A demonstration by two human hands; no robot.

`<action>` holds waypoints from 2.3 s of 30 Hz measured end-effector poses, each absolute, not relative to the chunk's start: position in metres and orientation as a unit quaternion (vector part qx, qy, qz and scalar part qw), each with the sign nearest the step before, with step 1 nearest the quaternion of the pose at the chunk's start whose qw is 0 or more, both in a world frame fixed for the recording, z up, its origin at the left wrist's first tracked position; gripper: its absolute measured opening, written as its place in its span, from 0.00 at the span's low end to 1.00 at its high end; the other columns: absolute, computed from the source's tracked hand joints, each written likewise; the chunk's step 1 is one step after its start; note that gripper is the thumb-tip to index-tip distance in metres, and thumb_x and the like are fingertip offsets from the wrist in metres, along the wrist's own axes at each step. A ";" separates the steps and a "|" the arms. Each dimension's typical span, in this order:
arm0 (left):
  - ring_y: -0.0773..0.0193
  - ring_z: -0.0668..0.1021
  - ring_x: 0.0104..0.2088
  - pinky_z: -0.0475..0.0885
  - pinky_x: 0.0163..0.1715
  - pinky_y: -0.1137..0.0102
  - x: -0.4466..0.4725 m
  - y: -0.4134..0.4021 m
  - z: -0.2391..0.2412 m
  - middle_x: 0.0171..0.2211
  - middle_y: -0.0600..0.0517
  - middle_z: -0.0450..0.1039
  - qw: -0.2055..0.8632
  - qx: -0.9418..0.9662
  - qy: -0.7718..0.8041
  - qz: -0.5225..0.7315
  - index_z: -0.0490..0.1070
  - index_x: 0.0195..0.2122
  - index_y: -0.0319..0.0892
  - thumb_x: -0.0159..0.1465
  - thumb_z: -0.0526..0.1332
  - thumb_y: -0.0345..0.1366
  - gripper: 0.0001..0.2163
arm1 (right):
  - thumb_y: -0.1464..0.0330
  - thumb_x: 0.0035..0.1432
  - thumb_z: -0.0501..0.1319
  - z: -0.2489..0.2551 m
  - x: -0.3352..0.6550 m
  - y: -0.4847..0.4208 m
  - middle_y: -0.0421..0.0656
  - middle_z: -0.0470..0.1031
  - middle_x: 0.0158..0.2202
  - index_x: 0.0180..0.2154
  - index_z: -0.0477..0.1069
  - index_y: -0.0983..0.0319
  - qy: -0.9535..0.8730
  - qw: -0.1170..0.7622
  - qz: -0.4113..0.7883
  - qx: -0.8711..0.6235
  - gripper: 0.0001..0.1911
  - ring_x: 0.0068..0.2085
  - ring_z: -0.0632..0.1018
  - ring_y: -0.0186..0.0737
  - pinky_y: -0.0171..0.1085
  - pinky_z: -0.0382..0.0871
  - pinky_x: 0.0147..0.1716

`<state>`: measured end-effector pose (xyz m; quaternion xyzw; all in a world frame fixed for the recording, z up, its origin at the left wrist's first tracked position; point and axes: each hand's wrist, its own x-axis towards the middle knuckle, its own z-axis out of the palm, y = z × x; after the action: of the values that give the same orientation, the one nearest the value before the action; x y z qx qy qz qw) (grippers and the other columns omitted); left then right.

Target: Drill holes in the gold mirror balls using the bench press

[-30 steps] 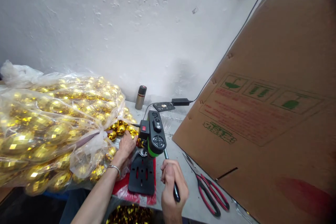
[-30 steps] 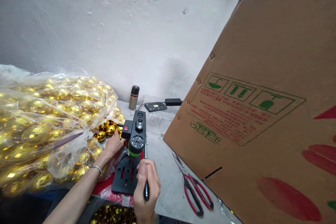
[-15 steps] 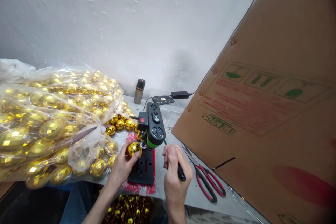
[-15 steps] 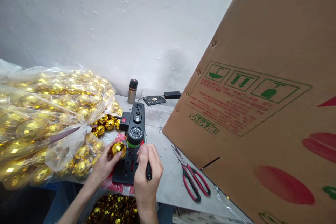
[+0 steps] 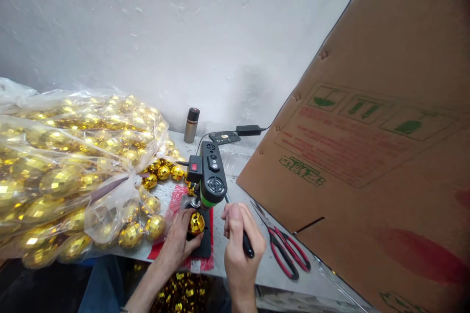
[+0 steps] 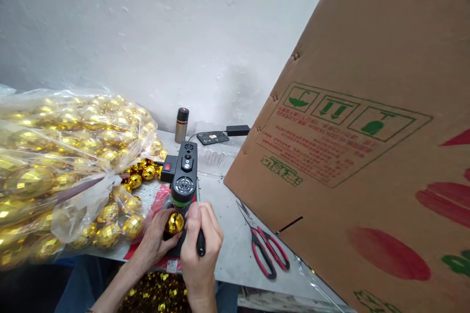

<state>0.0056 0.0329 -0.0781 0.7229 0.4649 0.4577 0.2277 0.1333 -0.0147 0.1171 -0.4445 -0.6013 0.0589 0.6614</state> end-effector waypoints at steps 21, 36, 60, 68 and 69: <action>0.45 0.81 0.50 0.76 0.53 0.51 -0.001 0.036 -0.059 0.50 0.44 0.81 0.321 0.726 0.481 0.373 0.73 0.59 0.45 0.61 0.71 0.37 0.24 | 0.76 0.73 0.50 0.036 0.132 -0.006 0.37 0.71 0.28 0.30 0.65 0.58 -0.597 0.703 -0.030 -0.386 0.17 0.28 0.73 0.34 0.37 0.65 0.30; 0.45 0.80 0.52 0.75 0.55 0.51 0.001 0.035 -0.055 0.52 0.43 0.79 0.329 0.724 0.486 0.363 0.72 0.60 0.42 0.61 0.71 0.35 0.25 | 0.72 0.74 0.51 0.029 0.127 -0.006 0.36 0.69 0.29 0.31 0.65 0.57 -0.573 0.716 -0.011 -0.399 0.16 0.28 0.72 0.35 0.38 0.66 0.32; 0.45 0.80 0.50 0.76 0.53 0.52 0.004 0.035 -0.058 0.49 0.44 0.80 0.335 0.708 0.494 0.377 0.74 0.57 0.44 0.58 0.72 0.35 0.24 | 0.70 0.77 0.48 -0.003 0.125 -0.005 0.36 0.70 0.29 0.29 0.63 0.57 -0.573 0.705 -0.049 -0.414 0.20 0.30 0.73 0.37 0.44 0.71 0.42; 0.44 0.81 0.50 0.78 0.52 0.50 0.003 0.038 -0.058 0.48 0.44 0.80 0.337 0.704 0.489 0.389 0.75 0.57 0.44 0.58 0.73 0.36 0.24 | 0.70 0.77 0.51 0.038 0.135 -0.009 0.37 0.69 0.28 0.28 0.65 0.58 -0.605 0.683 -0.028 -0.409 0.20 0.26 0.70 0.35 0.36 0.63 0.26; 0.44 0.82 0.50 0.79 0.53 0.49 0.002 0.036 -0.060 0.49 0.43 0.80 0.334 0.708 0.485 0.391 0.75 0.58 0.44 0.58 0.73 0.35 0.25 | 0.72 0.77 0.51 0.053 0.135 -0.011 0.37 0.68 0.28 0.30 0.65 0.58 -0.597 0.682 -0.013 -0.421 0.19 0.26 0.69 0.34 0.35 0.61 0.25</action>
<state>0.0016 0.0362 -0.0600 0.7080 0.4846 0.3905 0.3337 0.1347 -0.0110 0.0530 -0.4208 -0.5975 -0.0128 0.6825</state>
